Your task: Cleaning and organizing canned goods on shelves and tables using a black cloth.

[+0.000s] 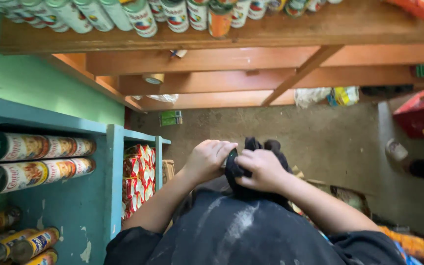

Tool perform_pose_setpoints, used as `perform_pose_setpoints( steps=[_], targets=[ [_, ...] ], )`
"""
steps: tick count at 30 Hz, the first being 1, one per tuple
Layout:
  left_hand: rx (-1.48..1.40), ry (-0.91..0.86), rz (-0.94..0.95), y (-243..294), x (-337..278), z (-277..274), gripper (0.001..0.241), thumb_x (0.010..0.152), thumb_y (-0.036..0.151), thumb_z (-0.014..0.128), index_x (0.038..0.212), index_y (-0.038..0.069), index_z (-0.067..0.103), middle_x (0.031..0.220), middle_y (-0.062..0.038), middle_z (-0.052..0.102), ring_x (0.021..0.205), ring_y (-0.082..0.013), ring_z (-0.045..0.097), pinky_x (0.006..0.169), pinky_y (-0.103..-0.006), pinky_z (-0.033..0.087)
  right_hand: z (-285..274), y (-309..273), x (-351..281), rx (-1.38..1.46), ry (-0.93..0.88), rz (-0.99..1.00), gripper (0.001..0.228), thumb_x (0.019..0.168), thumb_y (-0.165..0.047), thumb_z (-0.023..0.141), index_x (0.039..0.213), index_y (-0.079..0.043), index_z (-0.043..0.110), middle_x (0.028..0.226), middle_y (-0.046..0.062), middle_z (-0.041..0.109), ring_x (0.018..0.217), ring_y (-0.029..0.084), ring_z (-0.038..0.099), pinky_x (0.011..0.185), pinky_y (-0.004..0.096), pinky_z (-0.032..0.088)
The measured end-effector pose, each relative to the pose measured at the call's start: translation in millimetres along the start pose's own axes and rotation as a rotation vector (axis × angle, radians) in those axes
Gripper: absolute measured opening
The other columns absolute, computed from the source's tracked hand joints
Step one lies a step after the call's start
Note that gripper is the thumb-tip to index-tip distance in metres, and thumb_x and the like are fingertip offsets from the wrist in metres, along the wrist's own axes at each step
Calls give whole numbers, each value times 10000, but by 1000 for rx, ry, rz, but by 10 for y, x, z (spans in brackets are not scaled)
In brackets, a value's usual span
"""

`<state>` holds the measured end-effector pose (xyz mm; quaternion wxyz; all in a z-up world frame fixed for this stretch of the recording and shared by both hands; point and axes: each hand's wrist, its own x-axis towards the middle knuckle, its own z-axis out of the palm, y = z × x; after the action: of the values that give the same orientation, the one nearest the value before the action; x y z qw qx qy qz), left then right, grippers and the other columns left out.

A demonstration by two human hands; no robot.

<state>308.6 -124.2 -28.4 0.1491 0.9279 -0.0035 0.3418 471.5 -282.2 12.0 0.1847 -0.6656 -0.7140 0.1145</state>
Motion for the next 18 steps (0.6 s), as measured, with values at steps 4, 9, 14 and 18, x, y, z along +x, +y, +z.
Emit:
perform_pose_setpoints(
  steps=[4, 9, 14, 18],
  targets=[
    [-57, 56, -10, 155, 27, -107, 455, 892, 407, 595, 1205, 80, 645, 1008, -80, 641, 864, -252, 661, 751, -359, 529, -185, -47, 0, 201, 57, 139, 345, 748, -353, 779, 1034, -194, 670, 835, 56, 627, 745, 374, 702, 644, 489, 563],
    [-116, 83, 18, 108, -92, 30, 586, 817, 335, 705, 1315, 36, 628, 1047, -131, 663, 909, -292, 681, 801, -391, 547, -174, -296, -99, 95, 35, 46, 463, 684, -382, 801, 1087, -193, 674, 832, 75, 612, 668, 375, 695, 603, 534, 554],
    [-106, 94, 52, 269, 107, -193, 563, 809, 319, 686, 1284, 20, 641, 1047, -112, 679, 885, -276, 686, 780, -382, 549, -139, -241, -280, 40, 142, 236, 510, 756, -394, 792, 1220, -231, 654, 863, 36, 587, 711, 363, 696, 635, 473, 570],
    [-99, 102, 49, 156, -63, 32, 653, 754, 282, 764, 1323, -7, 625, 954, -138, 662, 842, -299, 682, 762, -402, 557, 10, -438, -361, -81, 127, 222, 588, 674, -390, 825, 1216, -241, 650, 835, 55, 579, 631, 367, 679, 593, 505, 567]
  ],
)
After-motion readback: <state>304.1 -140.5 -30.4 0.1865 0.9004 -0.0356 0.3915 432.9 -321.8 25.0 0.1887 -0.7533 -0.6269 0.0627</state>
